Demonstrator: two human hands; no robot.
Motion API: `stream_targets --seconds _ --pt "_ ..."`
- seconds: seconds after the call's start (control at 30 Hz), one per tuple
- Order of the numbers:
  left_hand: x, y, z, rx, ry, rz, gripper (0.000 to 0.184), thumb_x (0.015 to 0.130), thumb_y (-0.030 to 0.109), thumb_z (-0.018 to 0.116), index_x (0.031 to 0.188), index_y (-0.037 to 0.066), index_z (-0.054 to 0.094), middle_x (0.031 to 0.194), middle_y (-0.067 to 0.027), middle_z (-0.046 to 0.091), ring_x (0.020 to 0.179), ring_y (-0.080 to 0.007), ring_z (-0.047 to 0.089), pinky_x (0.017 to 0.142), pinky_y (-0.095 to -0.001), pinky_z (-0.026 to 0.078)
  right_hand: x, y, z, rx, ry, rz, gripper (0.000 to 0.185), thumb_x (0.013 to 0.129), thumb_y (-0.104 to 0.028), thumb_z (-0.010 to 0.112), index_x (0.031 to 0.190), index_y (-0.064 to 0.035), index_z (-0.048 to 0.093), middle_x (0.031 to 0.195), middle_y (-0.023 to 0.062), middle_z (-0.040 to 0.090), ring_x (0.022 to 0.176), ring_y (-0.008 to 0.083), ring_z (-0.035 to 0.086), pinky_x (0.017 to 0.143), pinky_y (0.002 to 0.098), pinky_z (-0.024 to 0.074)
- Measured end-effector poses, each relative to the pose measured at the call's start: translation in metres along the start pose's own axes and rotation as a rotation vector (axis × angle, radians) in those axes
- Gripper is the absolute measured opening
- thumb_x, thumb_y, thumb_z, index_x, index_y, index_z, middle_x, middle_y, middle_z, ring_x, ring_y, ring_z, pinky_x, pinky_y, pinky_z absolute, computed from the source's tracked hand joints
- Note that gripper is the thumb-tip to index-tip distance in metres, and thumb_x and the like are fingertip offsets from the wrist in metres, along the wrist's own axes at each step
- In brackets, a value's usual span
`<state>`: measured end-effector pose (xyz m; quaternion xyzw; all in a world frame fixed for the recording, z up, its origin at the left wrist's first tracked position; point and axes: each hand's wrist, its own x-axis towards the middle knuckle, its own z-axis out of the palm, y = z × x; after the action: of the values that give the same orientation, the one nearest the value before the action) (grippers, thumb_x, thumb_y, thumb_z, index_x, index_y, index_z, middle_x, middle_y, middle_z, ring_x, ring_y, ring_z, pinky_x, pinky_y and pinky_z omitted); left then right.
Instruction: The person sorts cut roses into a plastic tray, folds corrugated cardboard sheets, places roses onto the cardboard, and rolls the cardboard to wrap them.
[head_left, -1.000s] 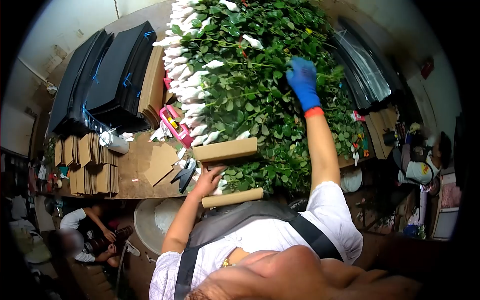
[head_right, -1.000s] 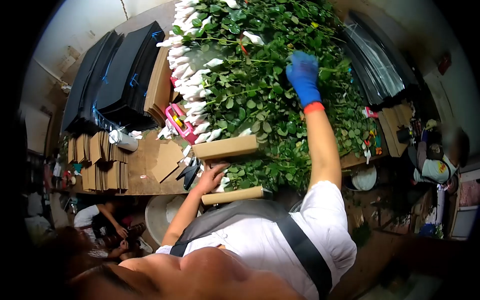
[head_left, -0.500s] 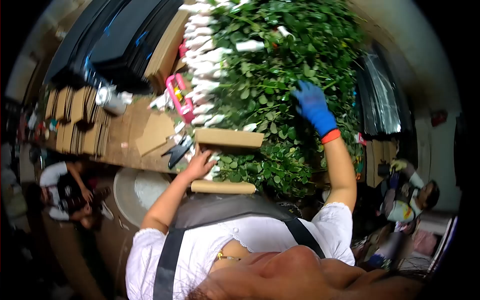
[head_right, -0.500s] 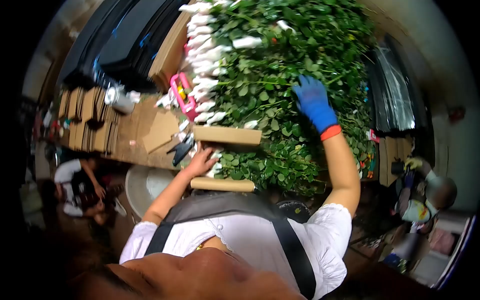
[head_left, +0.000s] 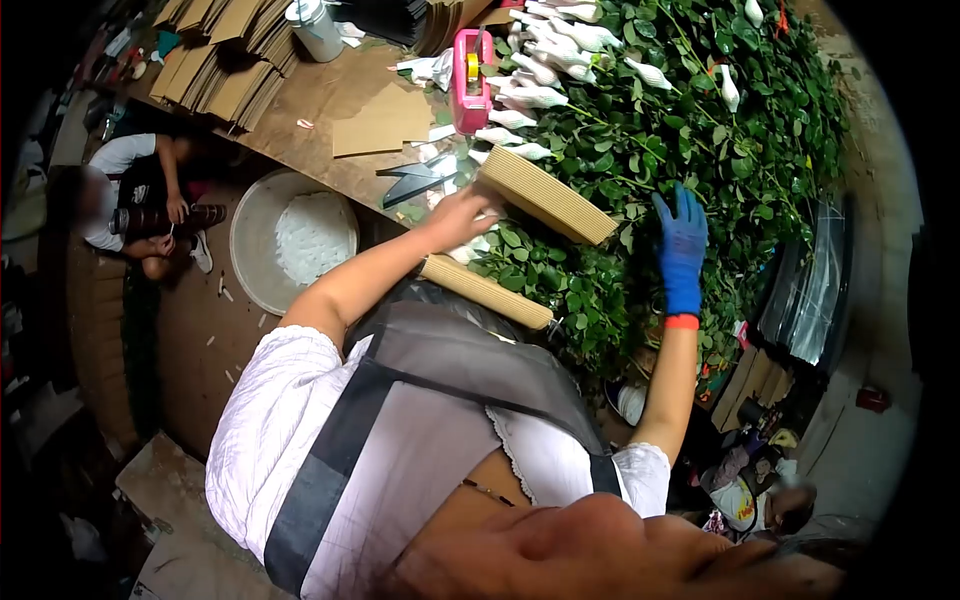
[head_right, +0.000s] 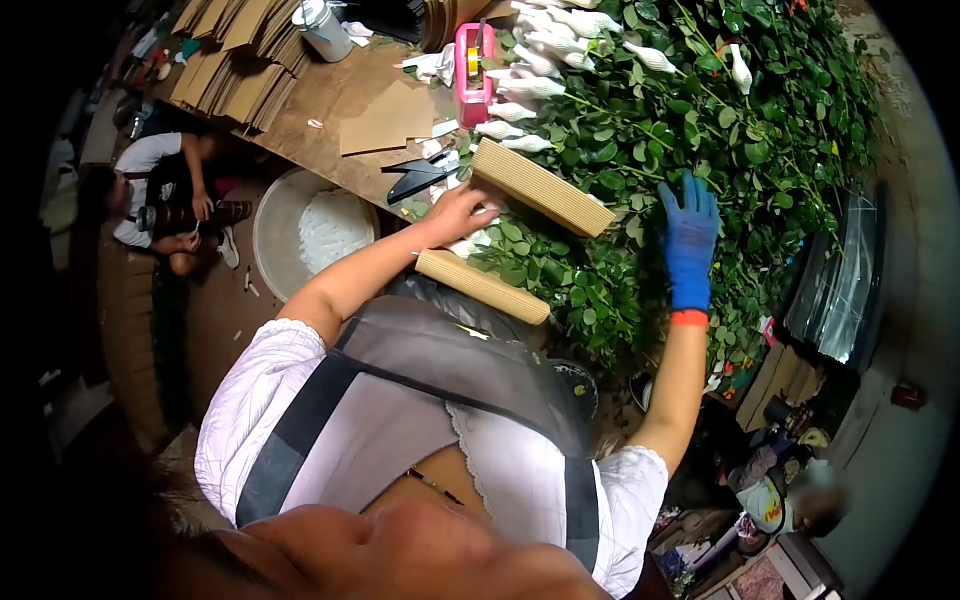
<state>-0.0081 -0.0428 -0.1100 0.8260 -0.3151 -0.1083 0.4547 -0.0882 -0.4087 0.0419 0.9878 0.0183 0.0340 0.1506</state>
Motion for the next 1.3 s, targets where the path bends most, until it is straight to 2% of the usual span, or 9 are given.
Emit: stream_targets --seconds 0.17,0.3,0.47,0.5,0.63,0.87,1.07,1.17,1.3 --pt "0.001 -0.015 0.008 0.049 -0.086 -0.132 0.029 0.082 0.032 0.072 0.103 0.012 0.072 0.102 -0.0178 0.063 0.087 -0.0372 0.065 0.079 -0.0425 0.054 0.007 0.024 0.028 0.088 0.133 0.117 0.035 0.071 -0.013 0.074 0.105 -0.0126 0.068 0.141 0.0191 0.049 0.124 0.0364 0.050 0.103 0.0440 0.0408" --pt "-0.002 -0.022 0.013 0.067 -0.058 -0.138 0.034 0.083 0.038 0.070 0.098 0.008 0.072 0.105 -0.0212 0.062 0.090 -0.0375 0.065 0.083 -0.0436 0.054 0.013 0.051 -0.031 0.282 0.541 0.147 0.047 0.076 -0.007 0.065 0.123 -0.0082 0.064 0.140 0.0200 0.051 0.121 0.0365 0.055 0.103 0.0419 0.0432" --pt "-0.003 -0.032 0.024 0.076 -0.049 -0.135 0.033 0.084 0.041 0.066 0.103 0.014 0.071 0.103 -0.0170 0.062 0.089 -0.0361 0.064 0.079 -0.0448 0.053 0.033 0.038 -0.117 0.126 0.619 -0.097 0.050 0.094 -0.029 0.056 0.132 0.0019 0.052 0.126 0.0191 0.060 0.107 0.0304 0.061 0.096 0.0385 0.0467" --pt "-0.004 -0.028 0.022 0.065 -0.042 -0.149 0.032 0.084 0.041 0.066 0.104 0.016 0.071 0.101 -0.0163 0.062 0.089 -0.0356 0.064 0.079 -0.0448 0.053 0.028 0.042 -0.107 0.584 0.552 -0.067 0.048 0.094 -0.030 0.055 0.132 -0.0001 0.054 0.124 0.0182 0.061 0.104 0.0310 0.061 0.093 0.0382 0.0479" --pt "-0.005 -0.042 0.033 0.059 -0.051 -0.144 0.031 0.084 0.040 0.066 0.106 0.018 0.071 0.100 -0.0169 0.059 0.090 -0.0371 0.062 0.079 -0.0452 0.052 0.018 -0.061 -0.166 0.085 0.313 -0.200 0.041 0.080 -0.003 0.062 0.120 -0.0096 0.060 0.085 0.0112 0.060 0.072 0.0263 0.056 0.060 0.0411 0.0454" --pt "-0.008 -0.049 0.044 0.115 0.045 -0.096 0.033 0.083 0.040 0.068 0.102 0.013 0.070 0.116 -0.0241 0.059 0.098 -0.0409 0.062 0.084 -0.0456 0.052 -0.046 -0.115 -0.048 0.225 -0.402 -0.253 0.042 0.078 -0.001 0.058 0.118 -0.0132 0.061 0.093 0.0136 0.065 0.087 0.0329 0.061 0.077 0.0433 0.0486" --pt "-0.008 -0.055 0.042 0.062 0.002 -0.067 0.033 0.082 0.038 0.069 0.098 0.009 0.069 0.114 -0.0245 0.059 0.095 -0.0416 0.062 0.083 -0.0459 0.052 -0.062 -0.082 -0.025 0.370 -0.063 -0.051 0.047 0.076 -0.006 0.061 0.122 -0.0139 0.061 0.099 0.0161 0.065 0.092 0.0363 0.061 0.083 0.0466 0.0491" --pt "-0.003 -0.028 0.020 0.023 -0.064 -0.136 0.028 0.084 0.036 0.068 0.100 0.013 0.071 0.101 -0.0174 0.060 0.089 -0.0365 0.063 0.079 -0.0442 0.052 -0.040 0.002 -0.015 0.065 -0.249 0.151 0.047 0.079 -0.003 0.055 0.125 -0.0168 0.060 0.103 0.0156 0.064 0.093 0.0362 0.060 0.082 0.0473 0.0487" --pt "-0.004 -0.025 0.021 -0.018 -0.028 -0.123 0.027 0.084 0.034 0.070 0.106 0.018 0.073 0.104 -0.0130 0.062 0.090 -0.0312 0.065 0.080 -0.0395 0.053 0.018 0.043 -0.129 0.063 0.324 0.059 0.044 0.078 -0.001 0.060 0.121 -0.0122 0.061 0.099 0.0159 0.065 0.090 0.0352 0.061 0.081 0.0438 0.0495"
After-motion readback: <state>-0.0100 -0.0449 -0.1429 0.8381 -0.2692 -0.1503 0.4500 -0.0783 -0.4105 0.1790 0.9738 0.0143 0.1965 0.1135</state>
